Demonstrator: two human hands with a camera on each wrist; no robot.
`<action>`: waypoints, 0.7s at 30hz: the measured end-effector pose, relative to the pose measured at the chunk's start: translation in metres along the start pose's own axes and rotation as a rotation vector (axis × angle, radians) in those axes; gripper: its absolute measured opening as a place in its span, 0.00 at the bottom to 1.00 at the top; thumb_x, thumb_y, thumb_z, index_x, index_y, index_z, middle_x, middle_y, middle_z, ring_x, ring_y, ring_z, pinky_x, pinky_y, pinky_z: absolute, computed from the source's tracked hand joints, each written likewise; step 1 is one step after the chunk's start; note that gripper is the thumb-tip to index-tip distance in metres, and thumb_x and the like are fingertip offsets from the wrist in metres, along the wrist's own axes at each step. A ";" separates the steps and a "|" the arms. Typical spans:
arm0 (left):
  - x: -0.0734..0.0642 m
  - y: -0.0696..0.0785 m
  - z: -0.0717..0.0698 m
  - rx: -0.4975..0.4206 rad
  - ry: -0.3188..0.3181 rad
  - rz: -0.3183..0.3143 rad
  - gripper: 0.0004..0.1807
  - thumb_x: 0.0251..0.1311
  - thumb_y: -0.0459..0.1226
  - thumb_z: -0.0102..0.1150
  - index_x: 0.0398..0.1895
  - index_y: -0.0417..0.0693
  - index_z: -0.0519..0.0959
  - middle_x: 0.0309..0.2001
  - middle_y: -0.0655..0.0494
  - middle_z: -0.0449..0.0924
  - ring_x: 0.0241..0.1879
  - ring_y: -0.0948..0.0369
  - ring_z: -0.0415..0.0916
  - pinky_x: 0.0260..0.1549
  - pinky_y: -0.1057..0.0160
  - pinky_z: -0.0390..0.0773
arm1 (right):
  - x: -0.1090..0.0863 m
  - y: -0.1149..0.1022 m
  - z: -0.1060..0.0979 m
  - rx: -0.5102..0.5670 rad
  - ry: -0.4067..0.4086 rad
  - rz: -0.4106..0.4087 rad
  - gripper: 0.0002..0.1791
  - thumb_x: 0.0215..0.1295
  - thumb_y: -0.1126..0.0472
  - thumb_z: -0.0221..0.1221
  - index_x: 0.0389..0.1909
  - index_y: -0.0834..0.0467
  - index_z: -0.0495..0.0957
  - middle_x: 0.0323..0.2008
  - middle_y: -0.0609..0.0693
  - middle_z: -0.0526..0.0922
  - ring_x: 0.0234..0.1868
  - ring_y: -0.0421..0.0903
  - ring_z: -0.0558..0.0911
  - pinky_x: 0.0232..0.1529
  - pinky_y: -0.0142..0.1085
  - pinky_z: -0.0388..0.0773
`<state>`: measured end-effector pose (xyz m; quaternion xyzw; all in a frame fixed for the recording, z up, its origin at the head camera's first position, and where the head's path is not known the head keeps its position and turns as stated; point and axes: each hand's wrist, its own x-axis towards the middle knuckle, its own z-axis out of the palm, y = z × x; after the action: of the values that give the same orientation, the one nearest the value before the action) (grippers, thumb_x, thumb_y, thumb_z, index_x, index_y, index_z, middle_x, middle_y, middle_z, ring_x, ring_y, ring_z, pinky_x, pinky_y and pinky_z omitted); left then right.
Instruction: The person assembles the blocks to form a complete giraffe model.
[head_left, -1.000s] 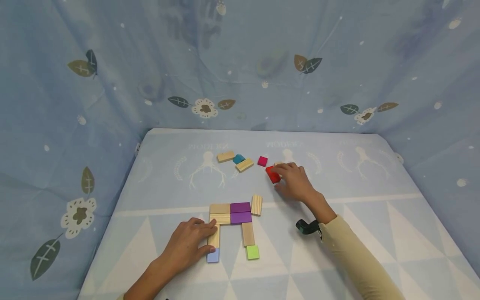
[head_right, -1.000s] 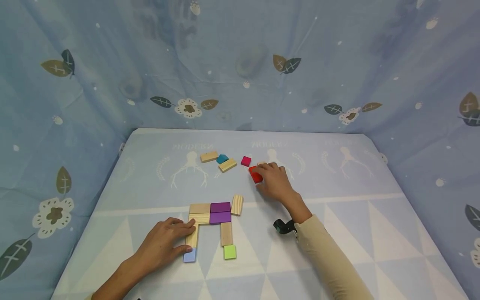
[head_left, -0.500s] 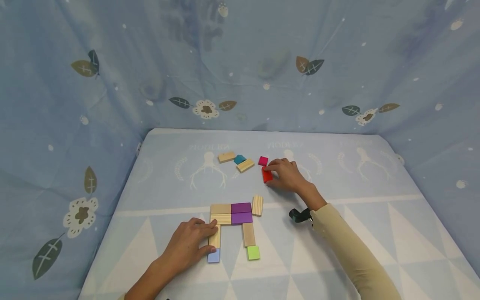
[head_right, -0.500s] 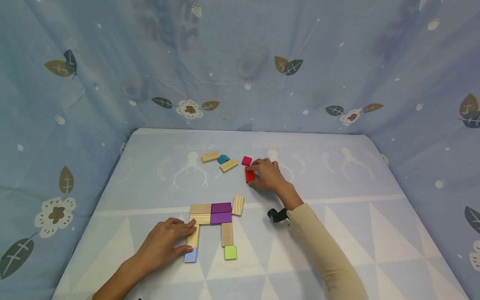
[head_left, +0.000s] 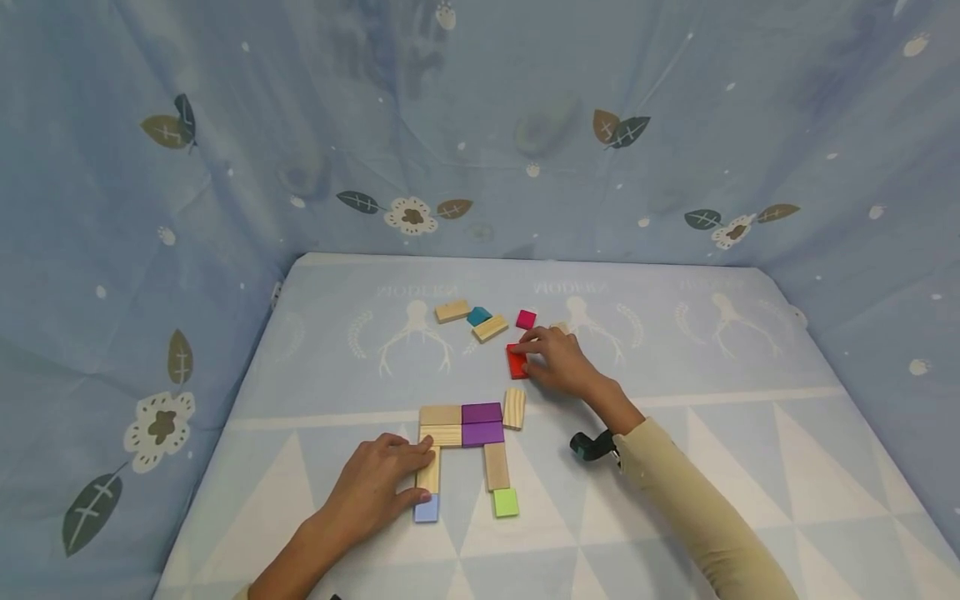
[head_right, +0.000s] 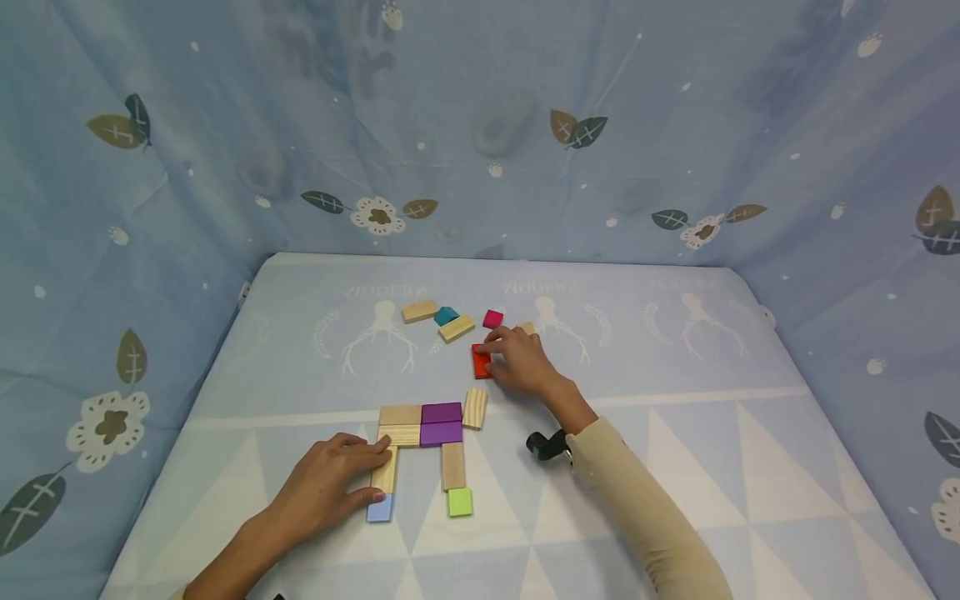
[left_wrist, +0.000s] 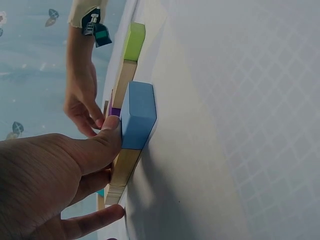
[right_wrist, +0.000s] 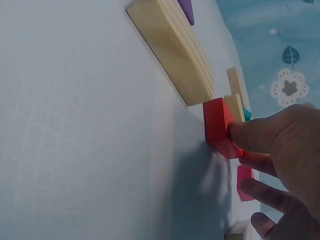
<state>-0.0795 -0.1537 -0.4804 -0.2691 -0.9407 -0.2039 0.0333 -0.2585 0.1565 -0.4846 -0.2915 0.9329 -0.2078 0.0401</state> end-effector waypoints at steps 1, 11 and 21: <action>0.000 0.000 0.000 0.000 -0.002 0.000 0.28 0.40 0.46 0.79 0.48 0.47 0.86 0.55 0.54 0.81 0.46 0.52 0.79 0.43 0.49 0.76 | 0.000 -0.001 0.001 0.002 0.001 -0.009 0.19 0.62 0.63 0.64 0.56 0.54 0.83 0.54 0.53 0.78 0.54 0.53 0.73 0.48 0.50 0.64; -0.001 -0.001 0.004 0.006 0.003 0.002 0.28 0.41 0.46 0.79 0.49 0.48 0.86 0.56 0.55 0.81 0.47 0.52 0.79 0.43 0.49 0.77 | -0.005 -0.006 0.006 0.033 0.004 -0.025 0.18 0.62 0.63 0.64 0.54 0.52 0.84 0.53 0.52 0.78 0.54 0.51 0.73 0.46 0.45 0.63; -0.003 -0.002 0.010 0.009 0.004 0.001 0.28 0.41 0.46 0.78 0.49 0.47 0.86 0.56 0.54 0.81 0.47 0.53 0.79 0.44 0.49 0.76 | -0.011 -0.008 0.010 0.028 -0.004 -0.030 0.18 0.62 0.61 0.64 0.54 0.52 0.84 0.53 0.52 0.77 0.54 0.51 0.73 0.46 0.45 0.63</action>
<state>-0.0777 -0.1527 -0.4912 -0.2690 -0.9414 -0.2003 0.0364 -0.2433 0.1532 -0.4907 -0.3055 0.9252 -0.2209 0.0432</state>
